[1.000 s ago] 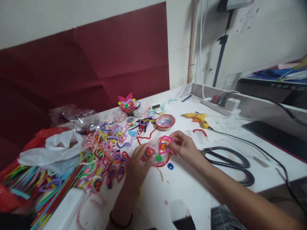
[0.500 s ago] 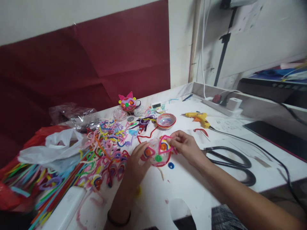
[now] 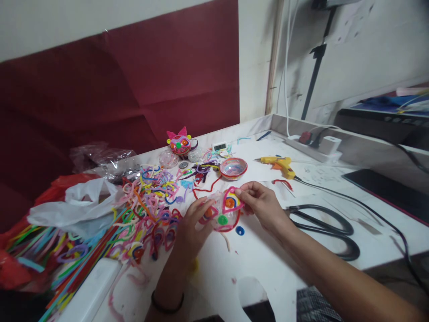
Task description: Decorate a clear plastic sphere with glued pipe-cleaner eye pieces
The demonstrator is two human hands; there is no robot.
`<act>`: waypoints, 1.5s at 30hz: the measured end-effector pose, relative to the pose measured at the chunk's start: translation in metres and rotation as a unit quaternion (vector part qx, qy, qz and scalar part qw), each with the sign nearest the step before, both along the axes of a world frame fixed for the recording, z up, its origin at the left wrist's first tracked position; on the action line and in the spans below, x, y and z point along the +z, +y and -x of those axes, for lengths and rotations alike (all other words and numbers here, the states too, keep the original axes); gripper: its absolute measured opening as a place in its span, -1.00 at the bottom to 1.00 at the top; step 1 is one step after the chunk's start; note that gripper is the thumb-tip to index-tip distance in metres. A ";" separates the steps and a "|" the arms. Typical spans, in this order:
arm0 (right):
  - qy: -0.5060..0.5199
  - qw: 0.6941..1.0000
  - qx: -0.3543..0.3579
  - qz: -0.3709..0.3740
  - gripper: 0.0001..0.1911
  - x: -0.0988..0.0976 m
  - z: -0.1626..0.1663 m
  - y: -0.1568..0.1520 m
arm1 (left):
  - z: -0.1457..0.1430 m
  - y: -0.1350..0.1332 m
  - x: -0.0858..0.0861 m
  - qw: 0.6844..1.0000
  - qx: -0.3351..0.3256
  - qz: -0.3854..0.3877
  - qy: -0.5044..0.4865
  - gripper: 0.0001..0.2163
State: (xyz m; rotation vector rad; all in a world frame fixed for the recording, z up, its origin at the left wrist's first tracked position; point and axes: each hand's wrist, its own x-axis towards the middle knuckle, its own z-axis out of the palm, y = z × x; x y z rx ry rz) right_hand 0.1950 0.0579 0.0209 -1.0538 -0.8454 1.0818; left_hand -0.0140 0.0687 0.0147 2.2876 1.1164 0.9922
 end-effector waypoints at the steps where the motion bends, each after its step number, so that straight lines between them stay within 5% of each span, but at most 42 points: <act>1: 0.001 1.000 -0.002 -0.003 -0.42 0.000 0.000 0.000 | 0.000 0.000 0.000 1.000 -0.002 0.001 0.000 -0.62; 13: -0.026 0.999 -0.021 -0.040 -0.46 -0.008 0.005 0.001 | -0.001 -0.001 0.000 1.000 -0.001 -0.017 0.005 -0.63; 18: -0.120 0.987 -0.023 -0.103 -0.57 -0.011 0.001 0.001 | -0.001 0.000 0.000 1.000 0.004 -0.018 0.007 -0.63; 28: -0.364 0.910 0.008 -0.198 -0.85 -0.006 -0.012 0.003 | -0.001 -0.001 0.002 1.000 0.010 -0.013 0.003 -0.63; 37: -0.483 0.812 0.024 -0.327 -0.77 -0.001 -0.017 0.004 | -0.002 0.000 0.000 1.000 0.008 -0.013 0.000 -0.62; 45: -0.531 0.785 0.022 -0.318 -0.76 0.002 -0.013 -0.008 | -0.003 -0.001 0.001 1.000 0.005 -0.015 -0.003 -0.61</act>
